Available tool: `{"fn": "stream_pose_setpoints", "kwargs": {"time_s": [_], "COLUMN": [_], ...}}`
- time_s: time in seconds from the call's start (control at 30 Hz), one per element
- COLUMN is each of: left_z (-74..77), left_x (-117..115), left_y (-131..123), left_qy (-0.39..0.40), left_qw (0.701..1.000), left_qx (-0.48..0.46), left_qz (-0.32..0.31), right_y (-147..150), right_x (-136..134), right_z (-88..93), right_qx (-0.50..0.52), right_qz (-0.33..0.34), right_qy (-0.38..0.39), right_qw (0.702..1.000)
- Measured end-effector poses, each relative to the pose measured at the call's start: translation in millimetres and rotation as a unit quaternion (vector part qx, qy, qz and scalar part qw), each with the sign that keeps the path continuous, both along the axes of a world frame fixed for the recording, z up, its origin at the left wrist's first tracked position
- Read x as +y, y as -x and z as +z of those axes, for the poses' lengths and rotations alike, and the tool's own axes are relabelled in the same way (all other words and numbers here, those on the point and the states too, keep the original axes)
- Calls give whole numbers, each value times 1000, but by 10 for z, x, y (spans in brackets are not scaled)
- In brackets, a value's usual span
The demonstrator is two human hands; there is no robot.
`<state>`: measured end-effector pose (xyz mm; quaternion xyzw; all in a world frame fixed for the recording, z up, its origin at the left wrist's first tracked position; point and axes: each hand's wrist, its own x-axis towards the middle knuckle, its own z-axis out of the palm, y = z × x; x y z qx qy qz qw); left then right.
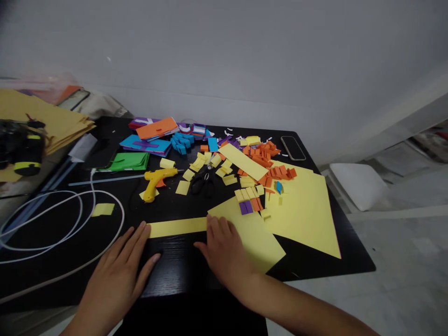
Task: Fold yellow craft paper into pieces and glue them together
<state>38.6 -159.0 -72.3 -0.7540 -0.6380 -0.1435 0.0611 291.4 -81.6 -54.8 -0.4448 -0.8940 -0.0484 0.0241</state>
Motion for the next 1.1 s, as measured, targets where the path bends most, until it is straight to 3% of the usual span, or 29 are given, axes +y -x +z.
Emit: {"fn": "stream_pose_setpoints", "kwargs": {"time_s": [0.17, 0.4, 0.57, 0.63, 0.93, 1.1], "left_z": [1, 18, -4, -13, 9, -2], "left_x": [35, 137, 160, 151, 184, 254], "left_y": [21, 38, 5, 7, -19, -204], "left_qy": [-12, 8, 1, 0, -7, -19], "left_qw": [1000, 1000, 1000, 1000, 999, 998], "left_qx": [1, -5, 7, 12, -21, -39], "left_qz": [-9, -14, -22, -21, -44, -36], "right_y": [-143, 37, 253, 276, -50, -93], "right_x": [38, 208, 216, 187, 130, 93], "right_z": [-16, 226, 147, 65, 12, -30], "right_qx": [12, 67, 119, 131, 170, 160], "right_qz": [-8, -31, 145, 173, 74, 74], "right_qy": [-9, 72, 89, 86, 76, 55], "right_qw": [1000, 995, 978, 972, 980, 983]}}
